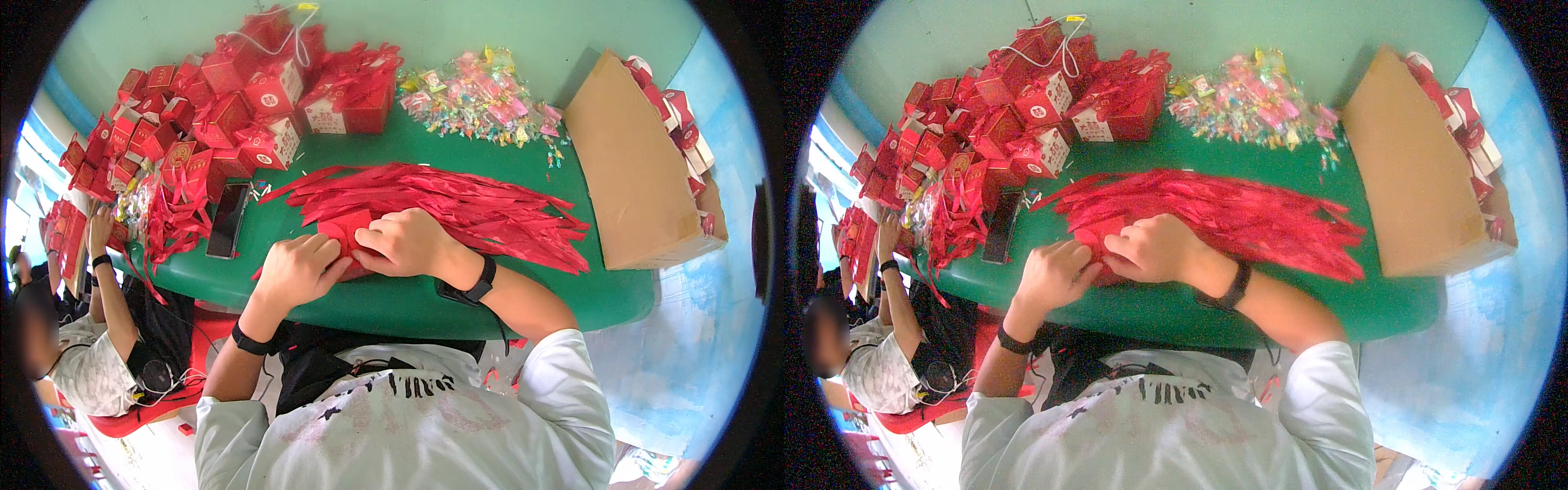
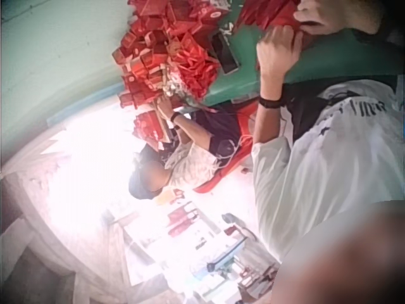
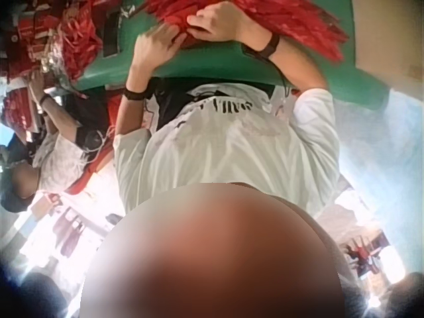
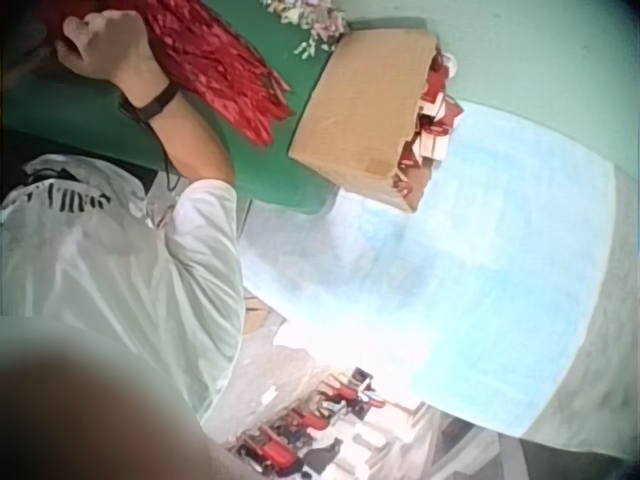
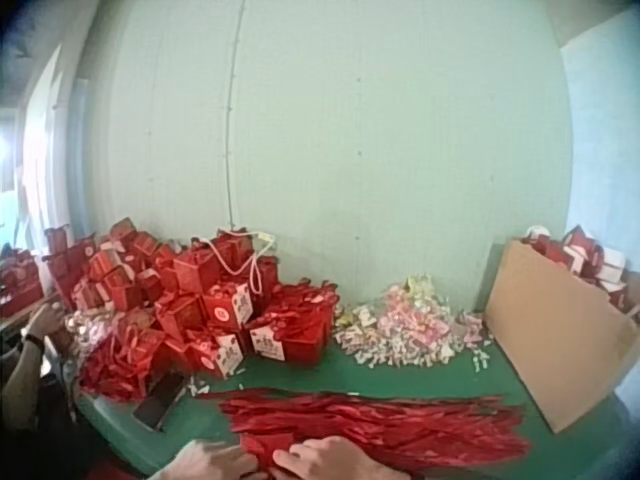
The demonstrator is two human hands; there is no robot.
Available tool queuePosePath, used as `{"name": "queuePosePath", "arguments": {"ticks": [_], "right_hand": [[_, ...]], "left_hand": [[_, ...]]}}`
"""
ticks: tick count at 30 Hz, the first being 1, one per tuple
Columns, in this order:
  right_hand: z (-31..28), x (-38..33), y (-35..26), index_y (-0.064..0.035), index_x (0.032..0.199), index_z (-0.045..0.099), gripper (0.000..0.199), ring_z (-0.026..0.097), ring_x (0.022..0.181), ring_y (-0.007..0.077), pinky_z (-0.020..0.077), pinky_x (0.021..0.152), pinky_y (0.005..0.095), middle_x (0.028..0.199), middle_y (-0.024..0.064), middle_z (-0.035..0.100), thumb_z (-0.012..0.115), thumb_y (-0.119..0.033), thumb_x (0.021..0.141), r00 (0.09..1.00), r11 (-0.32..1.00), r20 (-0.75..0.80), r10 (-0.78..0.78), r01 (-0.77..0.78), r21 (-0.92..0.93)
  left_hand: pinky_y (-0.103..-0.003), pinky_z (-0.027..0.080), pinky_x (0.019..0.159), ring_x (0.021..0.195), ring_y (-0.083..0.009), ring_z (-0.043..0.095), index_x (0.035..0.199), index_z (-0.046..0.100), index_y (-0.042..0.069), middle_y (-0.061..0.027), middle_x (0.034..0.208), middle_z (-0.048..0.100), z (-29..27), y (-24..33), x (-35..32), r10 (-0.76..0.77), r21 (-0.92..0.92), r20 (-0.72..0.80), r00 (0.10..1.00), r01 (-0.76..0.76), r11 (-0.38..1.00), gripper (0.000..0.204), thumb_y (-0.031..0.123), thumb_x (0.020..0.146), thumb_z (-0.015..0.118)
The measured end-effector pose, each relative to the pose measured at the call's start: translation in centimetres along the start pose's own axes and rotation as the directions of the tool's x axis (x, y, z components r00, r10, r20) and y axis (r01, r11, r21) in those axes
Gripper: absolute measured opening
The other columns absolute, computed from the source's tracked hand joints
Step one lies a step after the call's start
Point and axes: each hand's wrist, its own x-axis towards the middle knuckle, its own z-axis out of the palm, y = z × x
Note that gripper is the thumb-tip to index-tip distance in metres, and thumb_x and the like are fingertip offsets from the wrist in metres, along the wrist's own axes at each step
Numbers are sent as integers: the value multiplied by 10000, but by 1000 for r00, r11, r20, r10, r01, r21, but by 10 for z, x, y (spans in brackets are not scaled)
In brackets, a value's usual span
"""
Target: The person assembles small red gift boxes by placing wrapped candies inside, closing the lids, and tying red ribbons around them. The finished boxes are stacked on the table.
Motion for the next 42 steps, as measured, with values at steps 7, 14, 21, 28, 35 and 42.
{"name": "queuePosePath", "arguments": {"ticks": [7,14,21,28,35,42], "right_hand": [[0,1,-3,-89,905,618,286,681,612,301,510,511,423,658,86,627,745,-343,938,998,996,-3,68,-68,61],[-4,3,-8,-88,933,606,290,669,576,325,501,500,433,615,108,628,742,-343,949,990,985,24,142,-143,97],[-4,4,-11,-92,912,607,277,667,563,333,503,501,441,608,119,629,734,-335,952,988,982,20,154,-156,105],[-3,4,-8,-81,923,620,258,680,601,337,519,526,444,657,117,651,738,-310,946,980,974,52,190,-195,111],[-12,-3,6,-86,900,626,212,688,696,323,535,594,447,786,106,662,733,-268,919,985,951,50,164,-172,258],[-12,0,14,-87,901,677,145,657,722,248,530,581,379,851,35,603,791,-136,826,990,998,-141,12,-21,-62]], "left_hand": [[-477,497,552,602,-386,633,776,593,64,-177,639,598,-2,19,-1,-341,-124,-13,940,337,933,312,272,985,694],[-551,524,640,774,-477,674,880,719,48,-259,778,683,-12,-13,-12,-627,19,104,772,628,778,356,357,1019,611],[-329,431,582,637,-136,577,906,793,16,-84,706,638,-50,-34,-6,-320,-417,548,773,584,696,166,177,872,808],[-382,495,650,712,-294,654,1029,750,-6,-158,865,664,8,5,13,-457,-489,-64,887,371,790,156,36,885,707],[-422,553,680,770,-346,686,1040,778,79,-112,891,654,12,19,11,-446,-287,-90,891,406,868,157,102,897,717],[-420,555,673,759,-336,682,1034,786,102,-99,875,649,13,18,9,-363,-254,-79,929,333,908,184,72,867,714]]}}
